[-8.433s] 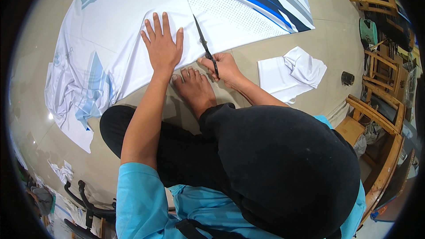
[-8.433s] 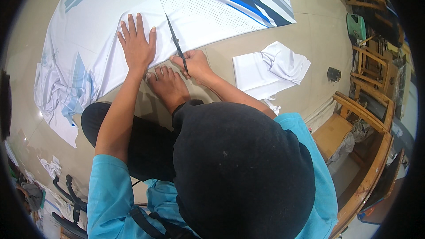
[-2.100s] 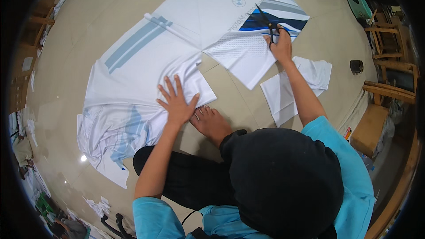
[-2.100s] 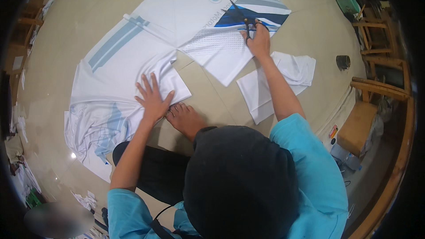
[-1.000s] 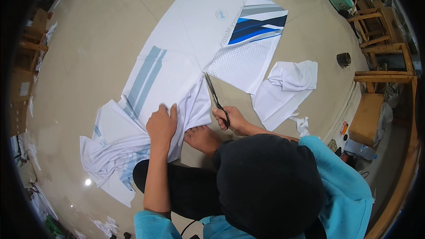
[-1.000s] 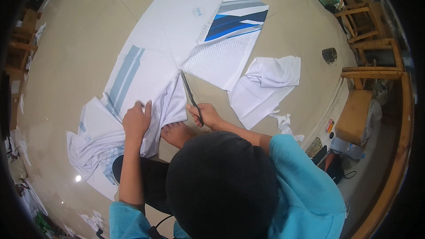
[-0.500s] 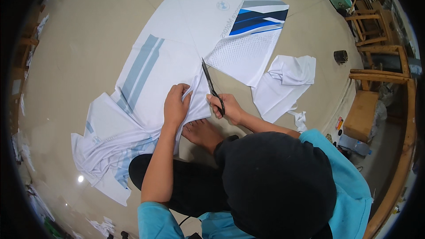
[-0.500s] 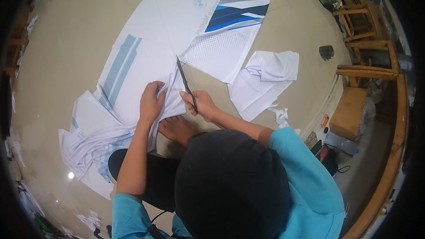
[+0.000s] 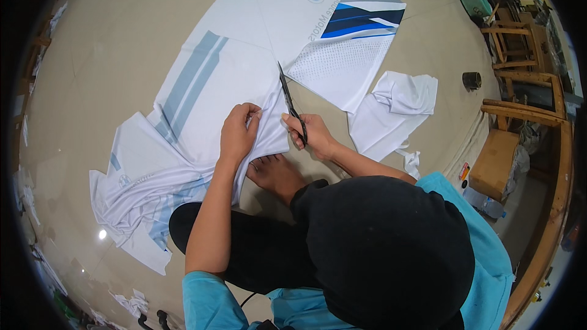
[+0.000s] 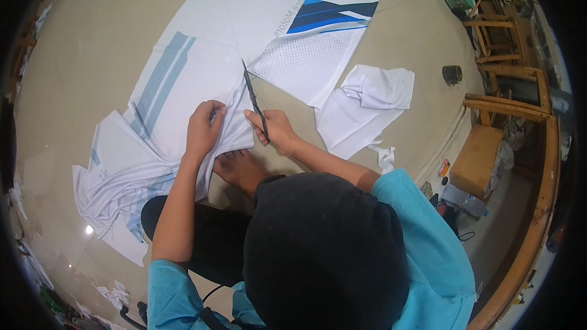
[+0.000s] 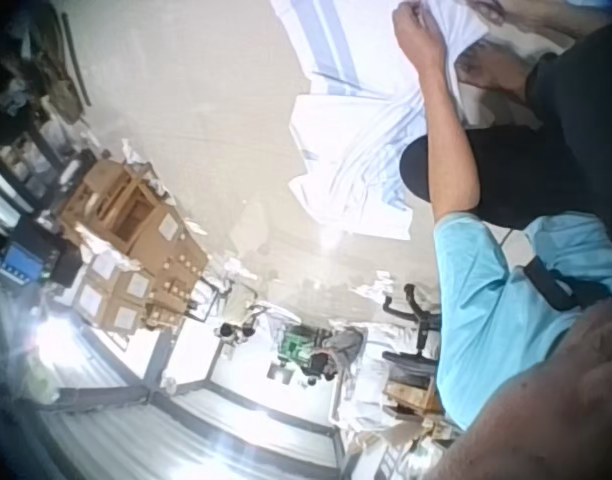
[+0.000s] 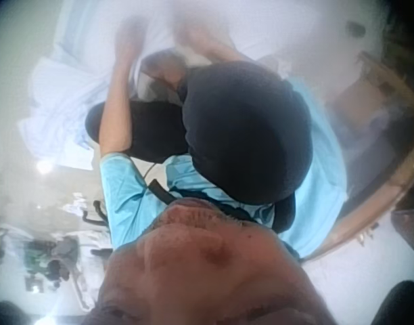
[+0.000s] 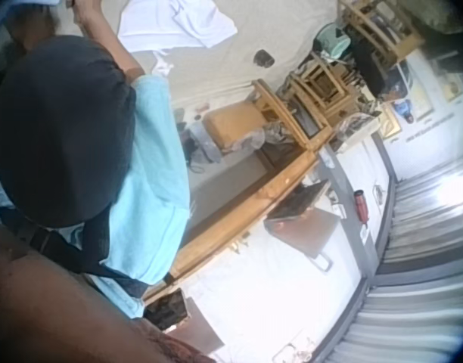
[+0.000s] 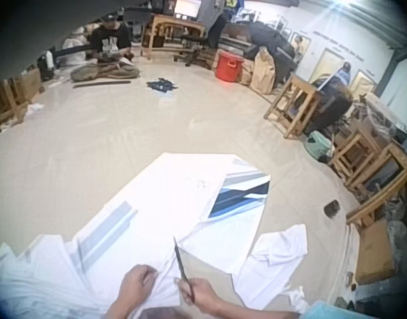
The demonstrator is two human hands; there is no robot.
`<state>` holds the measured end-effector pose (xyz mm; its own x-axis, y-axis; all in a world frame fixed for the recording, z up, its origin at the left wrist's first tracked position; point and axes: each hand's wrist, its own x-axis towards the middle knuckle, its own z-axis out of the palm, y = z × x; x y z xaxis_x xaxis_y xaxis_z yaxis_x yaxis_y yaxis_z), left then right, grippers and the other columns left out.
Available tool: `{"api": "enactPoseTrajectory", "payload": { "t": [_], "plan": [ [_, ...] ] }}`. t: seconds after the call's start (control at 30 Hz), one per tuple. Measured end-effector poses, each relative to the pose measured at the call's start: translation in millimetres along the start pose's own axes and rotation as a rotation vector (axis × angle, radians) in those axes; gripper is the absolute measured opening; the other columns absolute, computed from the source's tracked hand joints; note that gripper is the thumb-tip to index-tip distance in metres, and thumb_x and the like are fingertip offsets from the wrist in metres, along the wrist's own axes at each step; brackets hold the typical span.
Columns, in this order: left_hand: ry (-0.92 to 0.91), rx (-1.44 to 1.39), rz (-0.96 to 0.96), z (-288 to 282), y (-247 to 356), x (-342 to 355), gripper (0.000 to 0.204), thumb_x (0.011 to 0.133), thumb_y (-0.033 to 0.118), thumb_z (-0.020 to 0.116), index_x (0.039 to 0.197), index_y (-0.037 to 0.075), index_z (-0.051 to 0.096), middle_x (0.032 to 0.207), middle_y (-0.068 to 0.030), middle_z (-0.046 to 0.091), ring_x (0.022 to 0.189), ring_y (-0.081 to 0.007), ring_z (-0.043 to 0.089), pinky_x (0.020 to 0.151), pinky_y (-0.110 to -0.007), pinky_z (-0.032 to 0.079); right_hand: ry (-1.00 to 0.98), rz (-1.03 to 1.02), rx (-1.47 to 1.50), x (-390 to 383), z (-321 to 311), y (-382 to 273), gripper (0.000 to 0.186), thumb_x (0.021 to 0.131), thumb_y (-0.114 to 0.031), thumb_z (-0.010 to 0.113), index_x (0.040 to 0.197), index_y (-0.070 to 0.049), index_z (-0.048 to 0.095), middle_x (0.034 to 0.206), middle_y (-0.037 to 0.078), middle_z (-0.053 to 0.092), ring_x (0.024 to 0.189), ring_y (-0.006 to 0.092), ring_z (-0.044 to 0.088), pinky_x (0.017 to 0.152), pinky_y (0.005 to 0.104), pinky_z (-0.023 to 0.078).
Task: The person cuts a long strip of dark blue fabric into smaller pieces using scissors. They then unfold a white jersey with blue and gray graphics and cut along its seams to separate the sleeves and body sections.
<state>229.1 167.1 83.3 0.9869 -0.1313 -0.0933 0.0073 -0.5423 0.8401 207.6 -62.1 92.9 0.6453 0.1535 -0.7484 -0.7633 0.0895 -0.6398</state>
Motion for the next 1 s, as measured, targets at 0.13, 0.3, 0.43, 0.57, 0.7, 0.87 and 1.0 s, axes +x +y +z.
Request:
{"api": "enactPoseTrajectory", "payload": {
  "t": [0.13,0.3,0.43,0.57,0.7,0.87,1.0],
  "plan": [
    [-0.007,0.012,0.004,-0.1,0.6,0.8,0.015,0.101,0.013,0.073,0.110,0.002,0.073,0.103,-0.0171,0.074,0.093,-0.0338,0.073,0.086,-0.043,0.057,0.020,0.004,0.003,0.8,1.2,0.1,0.047,0.099,-0.046,0.083,0.081,-0.008,0.061,0.066,0.001,0.057,0.053,0.0096,0.052,0.046,0.0272,0.040],
    [-0.009,0.013,-0.008,-0.8,1.4,1.0,0.015,0.101,0.013,0.073,0.110,0.002,0.073,0.102,-0.0168,0.074,0.093,-0.0341,0.073,0.085,-0.043,0.057,0.019,0.008,0.008,2.6,2.0,1.4,0.047,0.099,-0.045,0.083,0.080,-0.008,0.061,0.066,0.000,0.057,0.052,0.0090,0.051,0.046,0.0268,0.040],
    [-0.019,0.027,-0.018,-1.6,3.4,1.3,0.014,0.101,0.013,0.072,0.110,0.002,0.073,0.102,-0.0168,0.074,0.094,-0.0345,0.073,0.085,-0.044,0.057,0.016,0.010,-0.008,3.8,1.0,1.9,0.045,0.101,-0.045,0.081,0.081,-0.010,0.061,0.067,-0.001,0.058,0.052,0.0083,0.052,0.047,0.0262,0.041],
    [-0.013,0.020,-0.018,0.3,2.8,1.6,0.014,0.101,0.014,0.072,0.110,0.002,0.073,0.103,-0.0169,0.074,0.094,-0.0345,0.073,0.085,-0.044,0.057,0.021,0.009,-0.010,6.1,-0.5,3.2,0.044,0.101,-0.043,0.081,0.080,-0.010,0.062,0.067,-0.001,0.057,0.051,0.0079,0.051,0.047,0.0258,0.040],
    [-0.007,0.014,-0.013,0.8,1.3,1.8,0.015,0.102,0.014,0.073,0.110,0.002,0.073,0.103,-0.0169,0.074,0.094,-0.0343,0.073,0.085,-0.044,0.057,0.026,0.020,0.015,6.3,0.8,3.6,0.042,0.101,-0.041,0.082,0.080,-0.010,0.062,0.066,-0.001,0.057,0.051,0.0075,0.051,0.046,0.0258,0.040],
    [-0.001,0.019,0.003,0.8,2.2,2.2,0.015,0.102,0.014,0.072,0.110,0.002,0.073,0.102,-0.0173,0.073,0.094,-0.0350,0.073,0.085,-0.044,0.057,0.053,0.010,0.002,7.3,0.5,4.5,0.041,0.100,-0.039,0.083,0.079,-0.010,0.062,0.066,-0.001,0.058,0.050,0.0074,0.051,0.046,0.0260,0.040],
    [-0.015,0.028,-0.007,-0.5,2.8,2.5,0.015,0.102,0.014,0.072,0.110,0.002,0.073,0.101,-0.0175,0.073,0.093,-0.0355,0.073,0.085,-0.044,0.057,0.057,0.013,-0.002,8.4,1.6,4.5,0.040,0.100,-0.037,0.083,0.079,-0.010,0.062,0.065,-0.001,0.058,0.049,0.0073,0.051,0.045,0.0260,0.039]
  ]
}}
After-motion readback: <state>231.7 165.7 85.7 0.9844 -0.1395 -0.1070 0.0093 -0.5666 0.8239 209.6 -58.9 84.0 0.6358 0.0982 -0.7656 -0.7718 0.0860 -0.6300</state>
